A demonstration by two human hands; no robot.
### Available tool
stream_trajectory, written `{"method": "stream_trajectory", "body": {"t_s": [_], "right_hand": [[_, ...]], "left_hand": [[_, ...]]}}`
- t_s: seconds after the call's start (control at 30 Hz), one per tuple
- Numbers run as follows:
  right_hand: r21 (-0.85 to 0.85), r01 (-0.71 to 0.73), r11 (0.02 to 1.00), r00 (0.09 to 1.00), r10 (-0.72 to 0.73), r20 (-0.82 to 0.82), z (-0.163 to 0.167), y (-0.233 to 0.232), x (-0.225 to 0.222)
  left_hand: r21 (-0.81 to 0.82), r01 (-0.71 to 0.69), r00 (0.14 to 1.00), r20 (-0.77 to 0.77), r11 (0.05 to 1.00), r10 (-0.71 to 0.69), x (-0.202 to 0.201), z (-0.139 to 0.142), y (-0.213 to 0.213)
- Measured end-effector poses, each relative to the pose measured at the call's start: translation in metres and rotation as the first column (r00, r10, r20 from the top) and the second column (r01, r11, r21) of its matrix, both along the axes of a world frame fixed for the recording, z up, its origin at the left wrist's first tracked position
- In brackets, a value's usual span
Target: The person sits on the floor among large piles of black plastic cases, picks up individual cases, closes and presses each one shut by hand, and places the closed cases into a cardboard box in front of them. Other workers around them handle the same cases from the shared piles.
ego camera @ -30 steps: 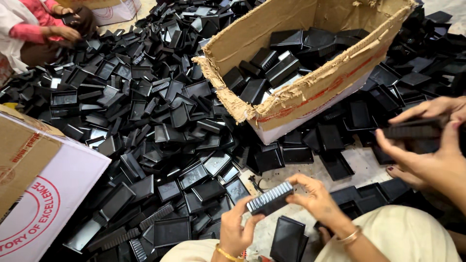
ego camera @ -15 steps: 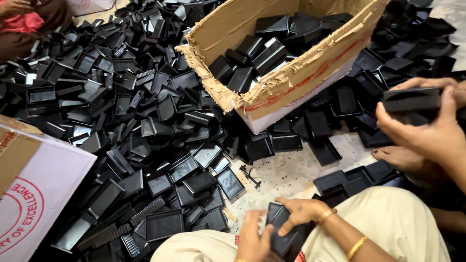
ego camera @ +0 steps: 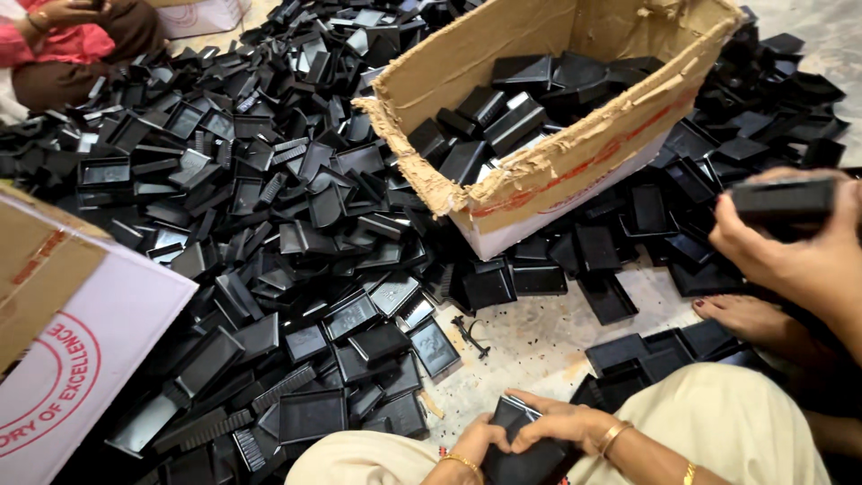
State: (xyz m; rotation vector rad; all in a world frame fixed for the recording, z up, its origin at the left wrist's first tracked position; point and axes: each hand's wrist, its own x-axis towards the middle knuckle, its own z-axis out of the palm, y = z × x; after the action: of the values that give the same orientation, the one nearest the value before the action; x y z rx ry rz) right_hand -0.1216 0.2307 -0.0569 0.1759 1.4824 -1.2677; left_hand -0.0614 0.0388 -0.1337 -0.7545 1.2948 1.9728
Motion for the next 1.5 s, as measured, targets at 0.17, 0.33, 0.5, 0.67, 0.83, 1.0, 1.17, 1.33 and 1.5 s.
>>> {"method": "stream_trajectory", "body": {"t_s": [0.17, 0.33, 0.5, 0.67, 0.83, 1.0, 1.17, 1.33, 1.5], "right_hand": [[-0.153, -0.019, 0.988, 0.893, -0.052, -0.448, 0.062, -0.01, -0.004], [-0.286, -0.168, 0.943, 0.154, -0.261, -0.953, 0.183, -0.001, -0.041], [-0.144, 0.391, 0.909, -0.682, 0.181, -0.708, 0.288, -0.008, -0.139], [0.055, 0.214, 0.975, -0.601, 0.176, -0.78, 0.227, -0.063, -0.127], [0.461, -0.072, 0.884, 0.107, 0.466, -0.878, 0.102, -0.136, -0.042], [0.615, 0.026, 0.788, 0.27, 0.587, -0.763, 0.067, -0.147, -0.016], [0.526, 0.066, 0.848, 0.3, 0.486, -0.821, 0.053, -0.1, -0.033], [-0.325, 0.037, 0.945, 0.594, -0.282, -0.754, 0.061, -0.044, -0.047], [-0.546, 0.112, 0.83, 0.769, -0.421, -0.482, 0.067, -0.014, -0.038]], "left_hand": [[0.086, -0.077, 0.955, -0.28, 0.993, 0.098, -0.01, 0.055, -0.018], [-0.506, -0.522, 0.678, -0.735, 0.687, -0.027, -0.065, 0.114, -0.111], [-0.944, 0.026, 0.773, 0.227, -0.329, -0.592, -0.098, 0.135, -0.141], [-0.879, 0.243, 0.748, 0.44, -0.412, -0.498, -0.098, 0.131, -0.144], [-0.936, 0.206, 0.854, 0.315, -0.287, -0.414, -0.098, 0.131, -0.155], [-0.983, -0.01, 0.947, 0.049, -0.181, -0.319, -0.095, 0.13, -0.168], [-0.819, -0.431, 0.833, -0.522, 0.38, -0.181, -0.093, 0.126, -0.166], [-0.513, -0.323, 0.426, -0.83, 0.795, -0.361, -0.068, 0.131, -0.118], [-0.647, -0.237, 0.225, -0.763, 0.725, -0.606, -0.048, 0.146, -0.082]]}}
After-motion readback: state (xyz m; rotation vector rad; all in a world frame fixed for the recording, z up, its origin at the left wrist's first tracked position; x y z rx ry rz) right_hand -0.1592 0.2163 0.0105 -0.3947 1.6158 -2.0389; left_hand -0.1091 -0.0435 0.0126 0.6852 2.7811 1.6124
